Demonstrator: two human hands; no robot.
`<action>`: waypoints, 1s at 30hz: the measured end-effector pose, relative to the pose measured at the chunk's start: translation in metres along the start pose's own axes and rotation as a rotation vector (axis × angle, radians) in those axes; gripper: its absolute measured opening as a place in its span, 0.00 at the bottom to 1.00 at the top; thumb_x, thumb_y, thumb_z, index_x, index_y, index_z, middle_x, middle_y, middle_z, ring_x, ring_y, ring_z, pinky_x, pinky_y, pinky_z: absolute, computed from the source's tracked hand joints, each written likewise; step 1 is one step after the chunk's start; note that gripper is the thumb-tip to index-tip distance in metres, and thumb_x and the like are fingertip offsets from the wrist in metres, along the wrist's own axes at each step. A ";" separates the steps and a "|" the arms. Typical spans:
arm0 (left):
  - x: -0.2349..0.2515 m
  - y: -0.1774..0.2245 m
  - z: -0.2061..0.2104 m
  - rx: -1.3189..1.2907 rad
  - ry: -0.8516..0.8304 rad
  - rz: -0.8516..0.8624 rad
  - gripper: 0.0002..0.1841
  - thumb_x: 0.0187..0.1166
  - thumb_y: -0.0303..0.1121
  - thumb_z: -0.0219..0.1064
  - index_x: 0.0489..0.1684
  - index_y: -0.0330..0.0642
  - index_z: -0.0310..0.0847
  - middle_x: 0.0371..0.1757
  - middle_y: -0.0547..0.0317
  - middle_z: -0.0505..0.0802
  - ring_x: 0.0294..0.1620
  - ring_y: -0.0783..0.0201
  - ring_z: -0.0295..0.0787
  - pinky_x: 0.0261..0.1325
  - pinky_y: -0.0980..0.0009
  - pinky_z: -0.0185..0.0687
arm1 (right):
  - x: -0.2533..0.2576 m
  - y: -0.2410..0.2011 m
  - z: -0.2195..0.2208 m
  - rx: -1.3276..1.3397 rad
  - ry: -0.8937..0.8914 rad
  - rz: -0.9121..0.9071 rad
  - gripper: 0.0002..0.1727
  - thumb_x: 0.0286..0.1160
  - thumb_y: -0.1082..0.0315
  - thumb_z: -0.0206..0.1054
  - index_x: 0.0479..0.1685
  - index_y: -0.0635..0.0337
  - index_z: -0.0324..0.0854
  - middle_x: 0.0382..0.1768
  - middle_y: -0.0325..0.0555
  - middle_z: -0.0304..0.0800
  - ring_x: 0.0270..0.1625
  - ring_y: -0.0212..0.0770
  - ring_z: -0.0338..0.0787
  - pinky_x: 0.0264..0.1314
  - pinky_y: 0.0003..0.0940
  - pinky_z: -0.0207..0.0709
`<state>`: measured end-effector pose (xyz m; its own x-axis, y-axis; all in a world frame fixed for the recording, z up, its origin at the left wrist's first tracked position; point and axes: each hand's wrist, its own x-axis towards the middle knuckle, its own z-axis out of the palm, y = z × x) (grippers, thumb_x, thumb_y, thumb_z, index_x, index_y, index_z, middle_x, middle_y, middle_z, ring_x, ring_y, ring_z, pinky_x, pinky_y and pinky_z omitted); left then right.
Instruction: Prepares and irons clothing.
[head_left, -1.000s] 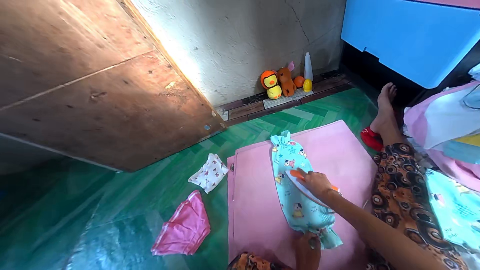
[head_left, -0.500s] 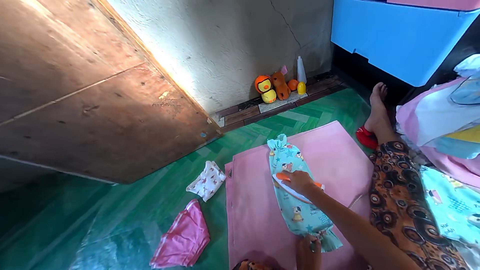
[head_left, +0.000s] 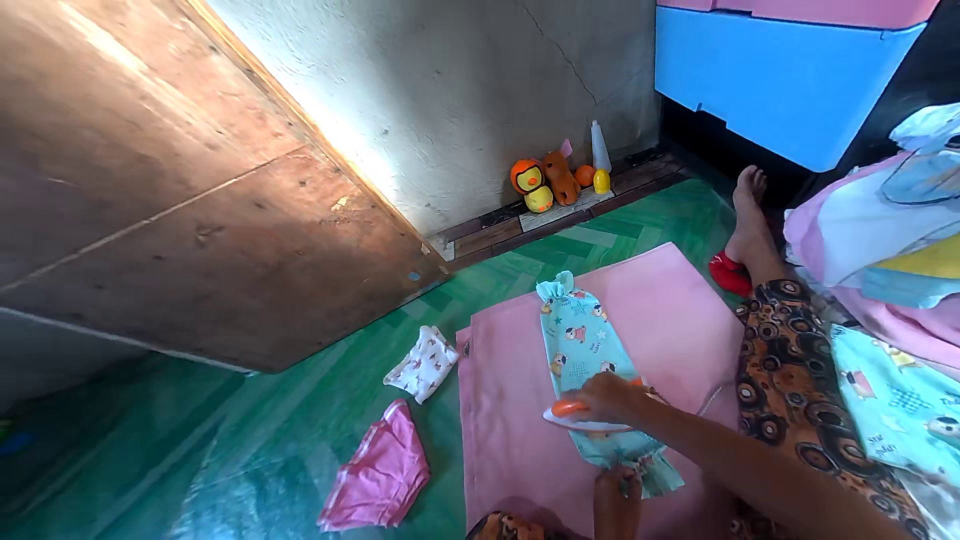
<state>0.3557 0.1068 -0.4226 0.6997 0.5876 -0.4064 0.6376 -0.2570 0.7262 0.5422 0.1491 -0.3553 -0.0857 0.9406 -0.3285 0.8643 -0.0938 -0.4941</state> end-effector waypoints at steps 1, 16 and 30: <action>-0.001 -0.001 0.001 -0.009 0.011 0.016 0.13 0.83 0.31 0.65 0.52 0.30 0.89 0.50 0.38 0.94 0.54 0.47 0.92 0.64 0.50 0.83 | -0.007 0.002 0.005 -0.014 0.005 -0.061 0.28 0.90 0.46 0.57 0.85 0.43 0.73 0.50 0.67 0.93 0.58 0.69 0.90 0.65 0.67 0.77; 0.000 -0.002 0.003 0.005 0.004 0.005 0.14 0.84 0.33 0.64 0.54 0.30 0.89 0.53 0.38 0.94 0.58 0.46 0.91 0.68 0.48 0.81 | -0.097 0.067 0.001 -0.128 -0.166 -0.110 0.29 0.89 0.44 0.59 0.86 0.37 0.72 0.56 0.66 0.91 0.57 0.70 0.90 0.61 0.69 0.78; 0.002 -0.003 0.002 0.042 0.036 0.013 0.14 0.83 0.32 0.64 0.52 0.31 0.90 0.50 0.38 0.95 0.56 0.45 0.92 0.67 0.47 0.81 | -0.020 -0.024 0.019 -0.071 -0.114 -0.114 0.28 0.91 0.47 0.56 0.85 0.45 0.72 0.53 0.66 0.91 0.59 0.69 0.90 0.61 0.68 0.78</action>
<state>0.3559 0.1065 -0.4265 0.6962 0.6112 -0.3764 0.6421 -0.2958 0.7073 0.5134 0.1266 -0.3519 -0.2373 0.9004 -0.3645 0.8783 0.0385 -0.4766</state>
